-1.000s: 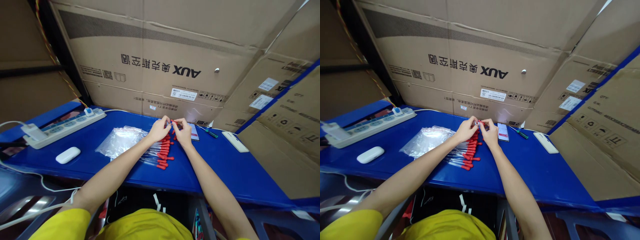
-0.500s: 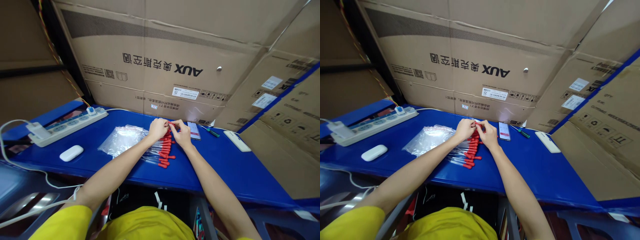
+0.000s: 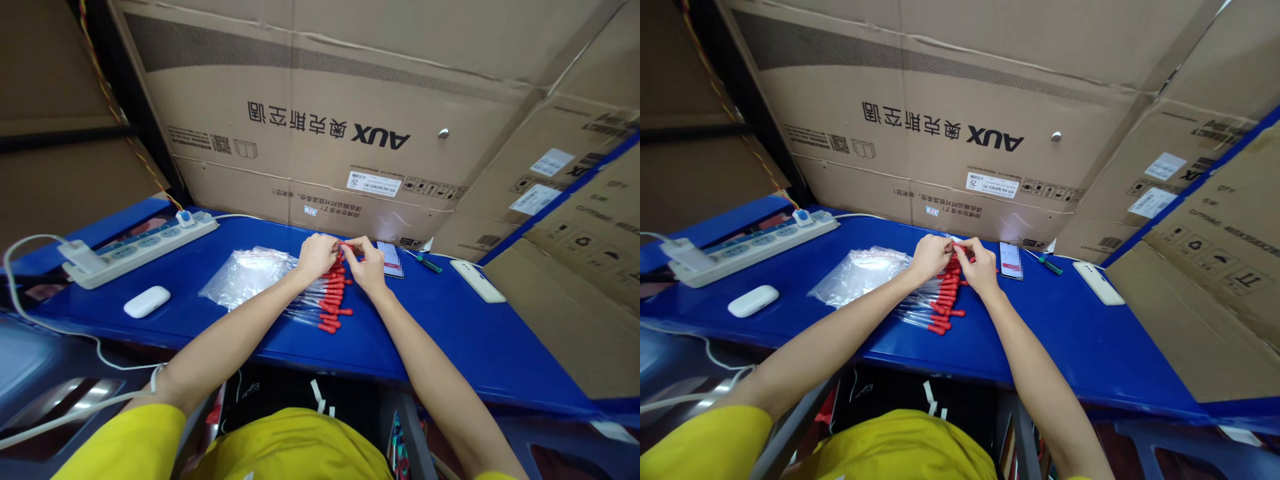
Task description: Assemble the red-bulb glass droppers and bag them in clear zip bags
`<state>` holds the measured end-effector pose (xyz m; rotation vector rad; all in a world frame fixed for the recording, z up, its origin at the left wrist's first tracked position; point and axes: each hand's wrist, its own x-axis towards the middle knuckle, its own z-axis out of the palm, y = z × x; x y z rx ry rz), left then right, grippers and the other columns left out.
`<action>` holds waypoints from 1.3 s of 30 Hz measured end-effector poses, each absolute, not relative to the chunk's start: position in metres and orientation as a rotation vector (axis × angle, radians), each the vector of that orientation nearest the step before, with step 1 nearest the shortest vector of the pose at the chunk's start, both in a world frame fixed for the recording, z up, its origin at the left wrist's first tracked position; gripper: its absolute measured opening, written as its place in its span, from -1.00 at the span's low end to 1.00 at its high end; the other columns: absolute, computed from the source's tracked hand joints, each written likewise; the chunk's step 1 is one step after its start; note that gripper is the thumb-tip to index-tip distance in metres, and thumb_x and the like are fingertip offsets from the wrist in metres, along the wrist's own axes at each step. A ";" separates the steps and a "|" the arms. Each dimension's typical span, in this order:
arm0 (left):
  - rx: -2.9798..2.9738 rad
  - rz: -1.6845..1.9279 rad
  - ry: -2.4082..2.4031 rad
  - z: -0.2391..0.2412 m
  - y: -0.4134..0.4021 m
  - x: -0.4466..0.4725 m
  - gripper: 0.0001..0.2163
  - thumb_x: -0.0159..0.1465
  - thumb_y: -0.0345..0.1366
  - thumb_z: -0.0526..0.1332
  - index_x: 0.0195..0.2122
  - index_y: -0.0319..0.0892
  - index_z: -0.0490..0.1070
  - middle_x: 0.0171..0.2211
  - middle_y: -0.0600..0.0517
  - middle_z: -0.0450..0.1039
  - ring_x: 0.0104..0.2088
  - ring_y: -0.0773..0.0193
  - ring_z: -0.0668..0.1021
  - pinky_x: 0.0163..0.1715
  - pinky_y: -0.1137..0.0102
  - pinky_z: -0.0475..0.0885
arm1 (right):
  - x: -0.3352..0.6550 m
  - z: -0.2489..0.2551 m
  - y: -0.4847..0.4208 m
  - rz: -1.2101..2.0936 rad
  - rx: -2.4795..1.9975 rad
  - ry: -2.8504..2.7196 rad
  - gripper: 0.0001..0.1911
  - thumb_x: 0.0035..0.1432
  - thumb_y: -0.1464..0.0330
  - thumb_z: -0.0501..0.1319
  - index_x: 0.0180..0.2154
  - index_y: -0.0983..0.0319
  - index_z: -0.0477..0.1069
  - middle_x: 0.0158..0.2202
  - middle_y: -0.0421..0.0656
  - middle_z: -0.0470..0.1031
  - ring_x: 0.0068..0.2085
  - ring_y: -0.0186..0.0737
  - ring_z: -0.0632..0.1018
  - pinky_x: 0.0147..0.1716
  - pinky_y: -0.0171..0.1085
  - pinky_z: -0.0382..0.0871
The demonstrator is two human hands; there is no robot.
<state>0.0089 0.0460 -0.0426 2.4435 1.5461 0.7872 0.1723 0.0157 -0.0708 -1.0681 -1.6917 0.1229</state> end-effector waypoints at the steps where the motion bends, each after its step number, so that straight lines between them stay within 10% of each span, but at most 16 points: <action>1: 2.455 0.779 1.551 -0.042 0.046 0.009 -0.82 0.32 -0.38 0.20 -0.38 -0.12 0.58 -0.32 -0.17 0.67 -0.20 -0.04 0.66 -0.28 0.28 0.34 | 0.173 -0.071 0.016 0.139 -1.052 -1.690 -0.71 0.41 0.04 0.22 -0.18 0.11 0.49 -0.29 -0.12 0.70 -0.34 -0.09 0.70 -0.32 -0.14 0.59; 39: 2.703 0.559 1.569 -0.039 0.047 0.002 -0.74 0.42 -0.32 0.17 -0.20 -0.17 0.70 -0.23 -0.26 0.67 -0.11 -0.10 0.70 -0.13 0.21 0.51 | 0.182 -0.073 0.019 0.234 -0.948 -1.763 -0.74 0.40 0.09 0.29 -0.21 0.13 0.49 -0.34 -0.16 0.69 -0.33 -0.09 0.73 -0.33 -0.19 0.59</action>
